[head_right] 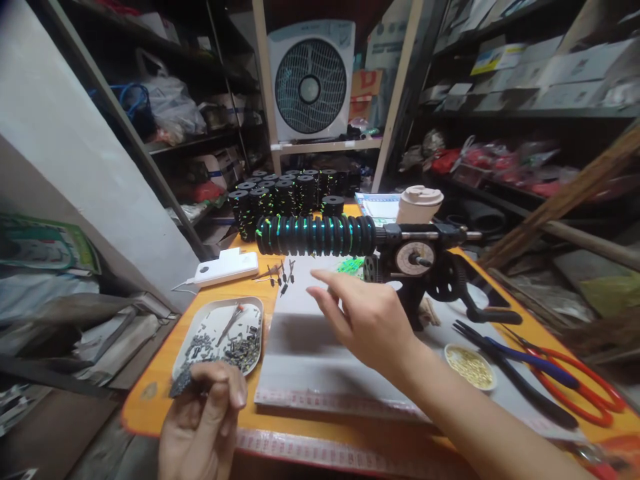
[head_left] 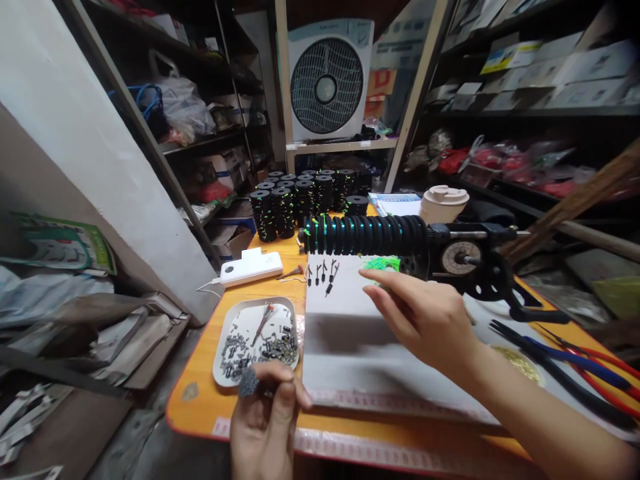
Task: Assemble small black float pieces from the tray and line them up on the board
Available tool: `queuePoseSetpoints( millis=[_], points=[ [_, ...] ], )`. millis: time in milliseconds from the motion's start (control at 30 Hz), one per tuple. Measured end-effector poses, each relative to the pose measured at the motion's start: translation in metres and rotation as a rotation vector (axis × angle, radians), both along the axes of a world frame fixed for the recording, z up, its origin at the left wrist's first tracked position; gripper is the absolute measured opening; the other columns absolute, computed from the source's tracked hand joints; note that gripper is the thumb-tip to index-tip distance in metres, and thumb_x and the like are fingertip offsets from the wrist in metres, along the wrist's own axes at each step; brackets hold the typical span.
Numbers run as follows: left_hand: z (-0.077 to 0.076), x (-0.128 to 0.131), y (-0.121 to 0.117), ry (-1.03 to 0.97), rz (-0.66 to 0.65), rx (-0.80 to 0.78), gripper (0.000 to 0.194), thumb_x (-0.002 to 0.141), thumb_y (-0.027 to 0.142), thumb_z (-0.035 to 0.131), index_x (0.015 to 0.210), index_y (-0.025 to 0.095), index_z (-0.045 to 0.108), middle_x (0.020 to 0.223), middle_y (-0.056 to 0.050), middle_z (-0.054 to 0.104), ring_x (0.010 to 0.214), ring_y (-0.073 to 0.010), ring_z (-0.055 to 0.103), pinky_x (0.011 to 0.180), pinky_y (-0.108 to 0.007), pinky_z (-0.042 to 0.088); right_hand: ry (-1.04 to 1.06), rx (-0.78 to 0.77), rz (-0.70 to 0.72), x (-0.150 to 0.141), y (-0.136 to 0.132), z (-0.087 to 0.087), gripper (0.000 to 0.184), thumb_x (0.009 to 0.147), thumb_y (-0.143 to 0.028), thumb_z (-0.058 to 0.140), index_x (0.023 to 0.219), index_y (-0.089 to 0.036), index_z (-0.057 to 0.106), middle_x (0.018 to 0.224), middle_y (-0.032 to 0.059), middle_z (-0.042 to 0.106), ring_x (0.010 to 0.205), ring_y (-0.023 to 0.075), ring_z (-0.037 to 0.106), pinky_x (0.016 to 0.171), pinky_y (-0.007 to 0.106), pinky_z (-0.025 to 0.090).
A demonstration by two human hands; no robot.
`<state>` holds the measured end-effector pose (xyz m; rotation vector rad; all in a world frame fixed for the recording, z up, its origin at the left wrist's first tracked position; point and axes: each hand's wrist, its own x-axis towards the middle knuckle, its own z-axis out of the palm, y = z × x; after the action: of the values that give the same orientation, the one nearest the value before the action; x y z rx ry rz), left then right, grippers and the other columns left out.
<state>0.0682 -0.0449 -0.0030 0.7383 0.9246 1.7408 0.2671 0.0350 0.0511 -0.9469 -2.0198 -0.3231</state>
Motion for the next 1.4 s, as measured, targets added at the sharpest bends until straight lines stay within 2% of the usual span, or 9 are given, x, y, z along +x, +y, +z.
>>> queuePoseSetpoints(
  millis=[267,433,567,767,900,1000,1100,1200,1400],
  points=[
    [0.003,-0.008,0.017,0.325,-0.022,0.023,0.027,0.087,0.044,0.068,0.101,0.024,0.079,0.119,-0.008,0.071,0.114,-0.0233,0.06,0.098,-0.029,0.045,0.022,-0.474,0.055,-0.013,-0.004,-0.001,0.036,0.104,-0.022,0.044,0.074,-0.016,0.063,0.052,-0.005,0.061,0.041,0.0069,0.055,0.046,0.017,0.042],
    [0.017,0.009,0.033,0.366,-0.198,-0.009,0.037,0.085,0.042,0.072,0.117,0.023,0.073,0.114,-0.009,0.074,0.107,-0.0218,0.063,0.093,-0.029,0.047,-0.134,-0.54,0.189,-0.024,-0.057,-0.029,0.031,0.101,-0.018,0.043,0.076,-0.017,0.061,0.062,-0.0006,0.063,0.051,0.0116,0.056,0.051,0.024,0.039],
    [0.014,0.017,0.032,0.267,-0.416,-0.097,0.033,0.082,0.041,0.076,0.104,0.017,0.072,0.069,-0.001,0.069,0.066,-0.0124,0.058,0.067,-0.023,0.046,-0.365,-0.499,0.263,-0.027,-0.087,-0.041,0.027,0.099,-0.014,0.044,0.08,-0.017,0.063,0.067,0.0029,0.066,0.054,0.0158,0.058,0.053,0.03,0.035],
    [-0.004,-0.009,0.007,0.066,-0.469,-0.25,0.026,0.08,0.038,0.079,0.081,0.015,0.068,0.055,0.005,0.052,0.053,-0.0068,0.044,0.055,-0.019,0.034,-0.244,-0.17,0.332,-0.017,-0.055,-0.001,0.029,0.101,-0.017,0.045,0.081,-0.015,0.066,0.06,0.002,0.058,0.05,0.0154,0.048,0.047,0.031,0.033],
    [-0.005,-0.029,-0.006,0.04,-0.477,-0.312,0.028,0.078,0.038,0.081,0.076,0.016,0.065,0.054,0.005,0.05,0.051,-0.0073,0.04,0.054,-0.02,0.033,-0.354,0.072,0.446,-0.027,-0.021,0.01,0.025,0.101,-0.01,0.044,0.111,-0.012,0.067,0.102,0.012,0.072,0.106,0.0254,0.062,0.088,0.039,0.05],
    [-0.005,-0.045,-0.009,0.229,-0.476,-0.278,0.028,0.082,0.041,0.076,0.075,0.017,0.063,0.056,0.004,0.05,0.053,-0.0092,0.043,0.056,-0.022,0.036,-0.389,0.084,0.574,-0.037,-0.013,0.002,0.029,0.1,-0.007,0.042,0.096,-0.01,0.071,0.088,0.0092,0.071,0.094,0.0223,0.064,0.096,0.04,0.049],
    [-0.001,-0.062,0.0,0.676,-0.434,-0.245,0.027,0.091,0.042,0.062,0.08,0.017,0.068,0.06,0.001,0.054,0.057,-0.0136,0.05,0.058,-0.025,0.04,-0.404,0.077,0.567,-0.039,-0.014,-0.009,0.031,0.099,-0.008,0.043,0.081,-0.013,0.069,0.075,0.0063,0.064,0.072,0.0189,0.058,0.076,0.036,0.052],
    [0.008,-0.078,0.027,1.154,-0.229,-0.198,0.032,0.097,0.033,0.045,0.095,0.017,0.072,0.061,-0.001,0.054,0.061,-0.0197,0.055,0.062,-0.03,0.044,-0.366,0.079,0.467,-0.036,-0.017,-0.017,0.027,0.096,-0.009,0.047,0.076,-0.015,0.065,0.067,0.0044,0.056,0.061,0.0169,0.047,0.058,0.031,0.042],
    [0.017,-0.093,0.093,1.437,-0.102,-0.104,0.032,0.083,0.008,0.043,0.1,0.017,0.069,0.095,-0.011,0.062,0.098,-0.0294,0.057,0.094,-0.042,0.04,-0.139,-0.052,0.313,-0.034,-0.02,-0.024,0.02,0.092,-0.008,0.049,0.081,-0.014,0.065,0.065,0.0023,0.051,0.056,0.0156,0.041,0.052,0.029,0.031]
  ],
)
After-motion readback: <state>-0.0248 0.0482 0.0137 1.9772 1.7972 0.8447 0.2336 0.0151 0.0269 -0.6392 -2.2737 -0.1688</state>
